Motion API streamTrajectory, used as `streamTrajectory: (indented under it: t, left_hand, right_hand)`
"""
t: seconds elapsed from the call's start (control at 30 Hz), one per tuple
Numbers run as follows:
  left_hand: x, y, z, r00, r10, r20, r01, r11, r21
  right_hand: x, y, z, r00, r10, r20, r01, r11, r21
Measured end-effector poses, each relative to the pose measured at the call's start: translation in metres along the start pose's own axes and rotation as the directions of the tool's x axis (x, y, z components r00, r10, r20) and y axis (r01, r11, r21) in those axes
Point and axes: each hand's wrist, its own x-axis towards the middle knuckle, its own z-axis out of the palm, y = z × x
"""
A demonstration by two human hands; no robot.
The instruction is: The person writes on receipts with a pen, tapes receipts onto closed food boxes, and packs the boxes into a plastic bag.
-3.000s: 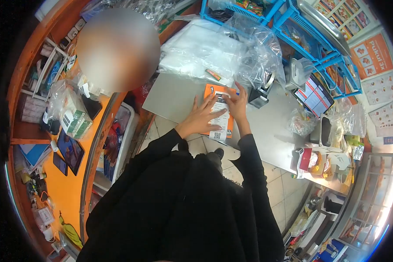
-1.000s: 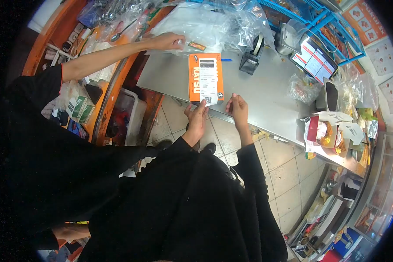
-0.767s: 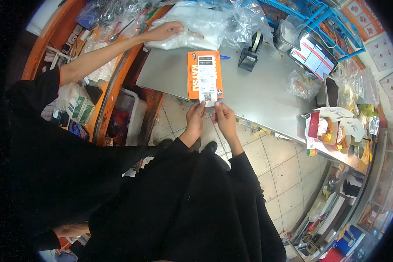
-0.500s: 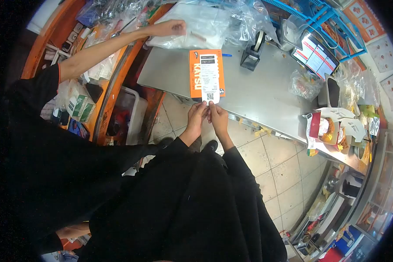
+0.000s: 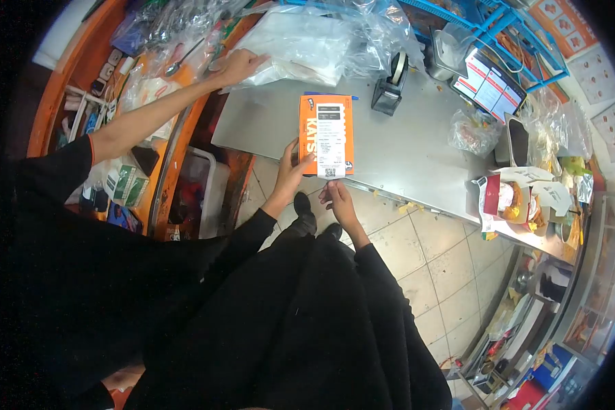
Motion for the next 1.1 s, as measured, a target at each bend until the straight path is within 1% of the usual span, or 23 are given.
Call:
streamTrajectory:
  t: [0.2,0.27,0.3,0.33,0.37,0.4,0.47,0.53,0.57,0.6,0.63,0.67,0.7,0.73,0.77,0.8,0.87,0.93,0.97,1.0,1.03,1.07,1.1]
  left_hand:
    - [0.004,-0.015,-0.006,0.994,-0.107,-0.022,0.107,0.994,-0.003]
    - [0.007,-0.015,-0.008,0.980,-0.192,-0.049,0.195,0.979,0.068]
    - [0.004,-0.009,-0.008,0.979,-0.195,-0.052,0.198,0.978,0.066]
    - [0.002,-0.003,-0.008,0.971,-0.240,0.022,0.239,0.971,0.008]
    - [0.000,0.005,-0.007,0.956,-0.277,0.100,0.283,0.958,-0.048]
    - [0.000,0.012,-0.007,0.959,-0.265,0.099,0.271,0.961,-0.051]
    - [-0.002,0.022,-0.008,0.890,-0.418,0.183,0.438,0.895,-0.086]
    - [0.000,0.024,-0.012,0.881,-0.426,0.206,0.449,0.889,-0.083]
    - [0.000,0.029,-0.014,0.866,-0.455,0.205,0.481,0.871,-0.099]
    - [0.003,0.034,-0.016,0.852,-0.479,0.209,0.508,0.854,-0.111]
    - [0.005,0.037,-0.017,0.854,-0.466,0.233,0.496,0.864,-0.090]
    - [0.007,0.040,-0.019,0.845,-0.480,0.235,0.512,0.852,-0.104]
    - [0.008,0.042,-0.020,0.836,-0.495,0.237,0.530,0.840,-0.115]
    - [0.011,0.042,-0.020,0.832,-0.489,0.262,0.525,0.847,-0.087]
    - [0.013,0.040,-0.019,0.848,-0.467,0.250,0.507,0.853,-0.124]
    - [0.015,0.037,-0.019,0.862,-0.448,0.237,0.490,0.857,-0.162]
    - [0.022,0.036,-0.014,0.856,-0.451,0.252,0.495,0.856,-0.150]
    - [0.025,0.036,-0.006,0.857,-0.481,0.186,0.513,0.833,-0.209]
    - [0.025,0.033,-0.002,0.854,-0.479,0.204,0.514,0.836,-0.190]
    - [0.025,0.029,0.001,0.865,-0.470,0.177,0.499,0.842,-0.206]
    - [0.023,0.030,0.007,0.876,-0.460,0.145,0.482,0.847,-0.224]
    - [0.023,0.023,0.008,0.876,-0.458,0.152,0.482,0.851,-0.211]
    - [0.023,0.017,0.009,0.880,-0.459,0.125,0.475,0.854,-0.211]
  right_hand:
    - [0.006,0.008,-0.001,0.999,-0.030,-0.033,0.030,1.000,0.001]
    - [0.007,0.006,-0.001,0.998,-0.023,-0.058,0.024,1.000,0.015]
    - [0.005,0.005,0.000,0.997,-0.011,-0.081,0.013,0.999,0.031]
    - [0.003,0.003,0.002,0.997,-0.010,-0.078,0.012,0.999,0.031]
    - [0.000,0.002,0.003,0.991,-0.052,-0.123,0.047,0.998,-0.039]
    - [0.000,-0.001,0.003,0.981,-0.107,-0.162,0.089,0.990,-0.114]
    - [-0.005,-0.007,0.005,0.949,-0.225,-0.219,0.186,0.965,-0.185]
    - [-0.009,-0.015,0.009,0.915,-0.313,-0.256,0.237,0.928,-0.288]
    - [-0.009,-0.023,0.009,0.893,-0.365,-0.265,0.238,0.880,-0.412]
    - [-0.002,-0.013,0.007,0.793,-0.563,-0.232,0.353,0.736,-0.578]
    - [0.005,-0.022,-0.001,0.661,-0.748,-0.061,0.447,0.458,-0.769]
    - [0.010,-0.029,-0.009,0.517,-0.842,0.151,0.463,0.127,-0.877]
    - [0.016,-0.038,-0.012,0.500,-0.857,0.126,0.443,0.128,-0.887]
    - [0.022,-0.047,-0.014,0.451,-0.876,0.168,0.468,0.073,-0.880]
    - [0.027,-0.054,-0.016,0.405,-0.891,0.207,0.489,0.020,-0.872]
    - [0.033,-0.058,-0.019,0.393,-0.902,0.179,0.465,0.027,-0.885]
    - [0.044,-0.066,-0.028,0.373,-0.900,0.224,0.418,-0.052,-0.907]
    - [0.049,-0.069,-0.039,0.333,-0.923,0.195,0.393,-0.052,-0.918]
    - [0.050,-0.072,-0.047,0.372,-0.900,0.226,0.380,-0.075,-0.922]
    - [0.050,-0.075,-0.057,0.411,-0.874,0.258,0.372,-0.098,-0.923]
    - [0.050,-0.078,-0.070,0.421,-0.870,0.257,0.358,-0.101,-0.928]
    - [0.052,-0.079,-0.086,0.416,-0.876,0.245,0.350,-0.095,-0.932]
    - [0.055,-0.078,-0.106,0.437,-0.886,0.154,0.271,-0.034,-0.962]
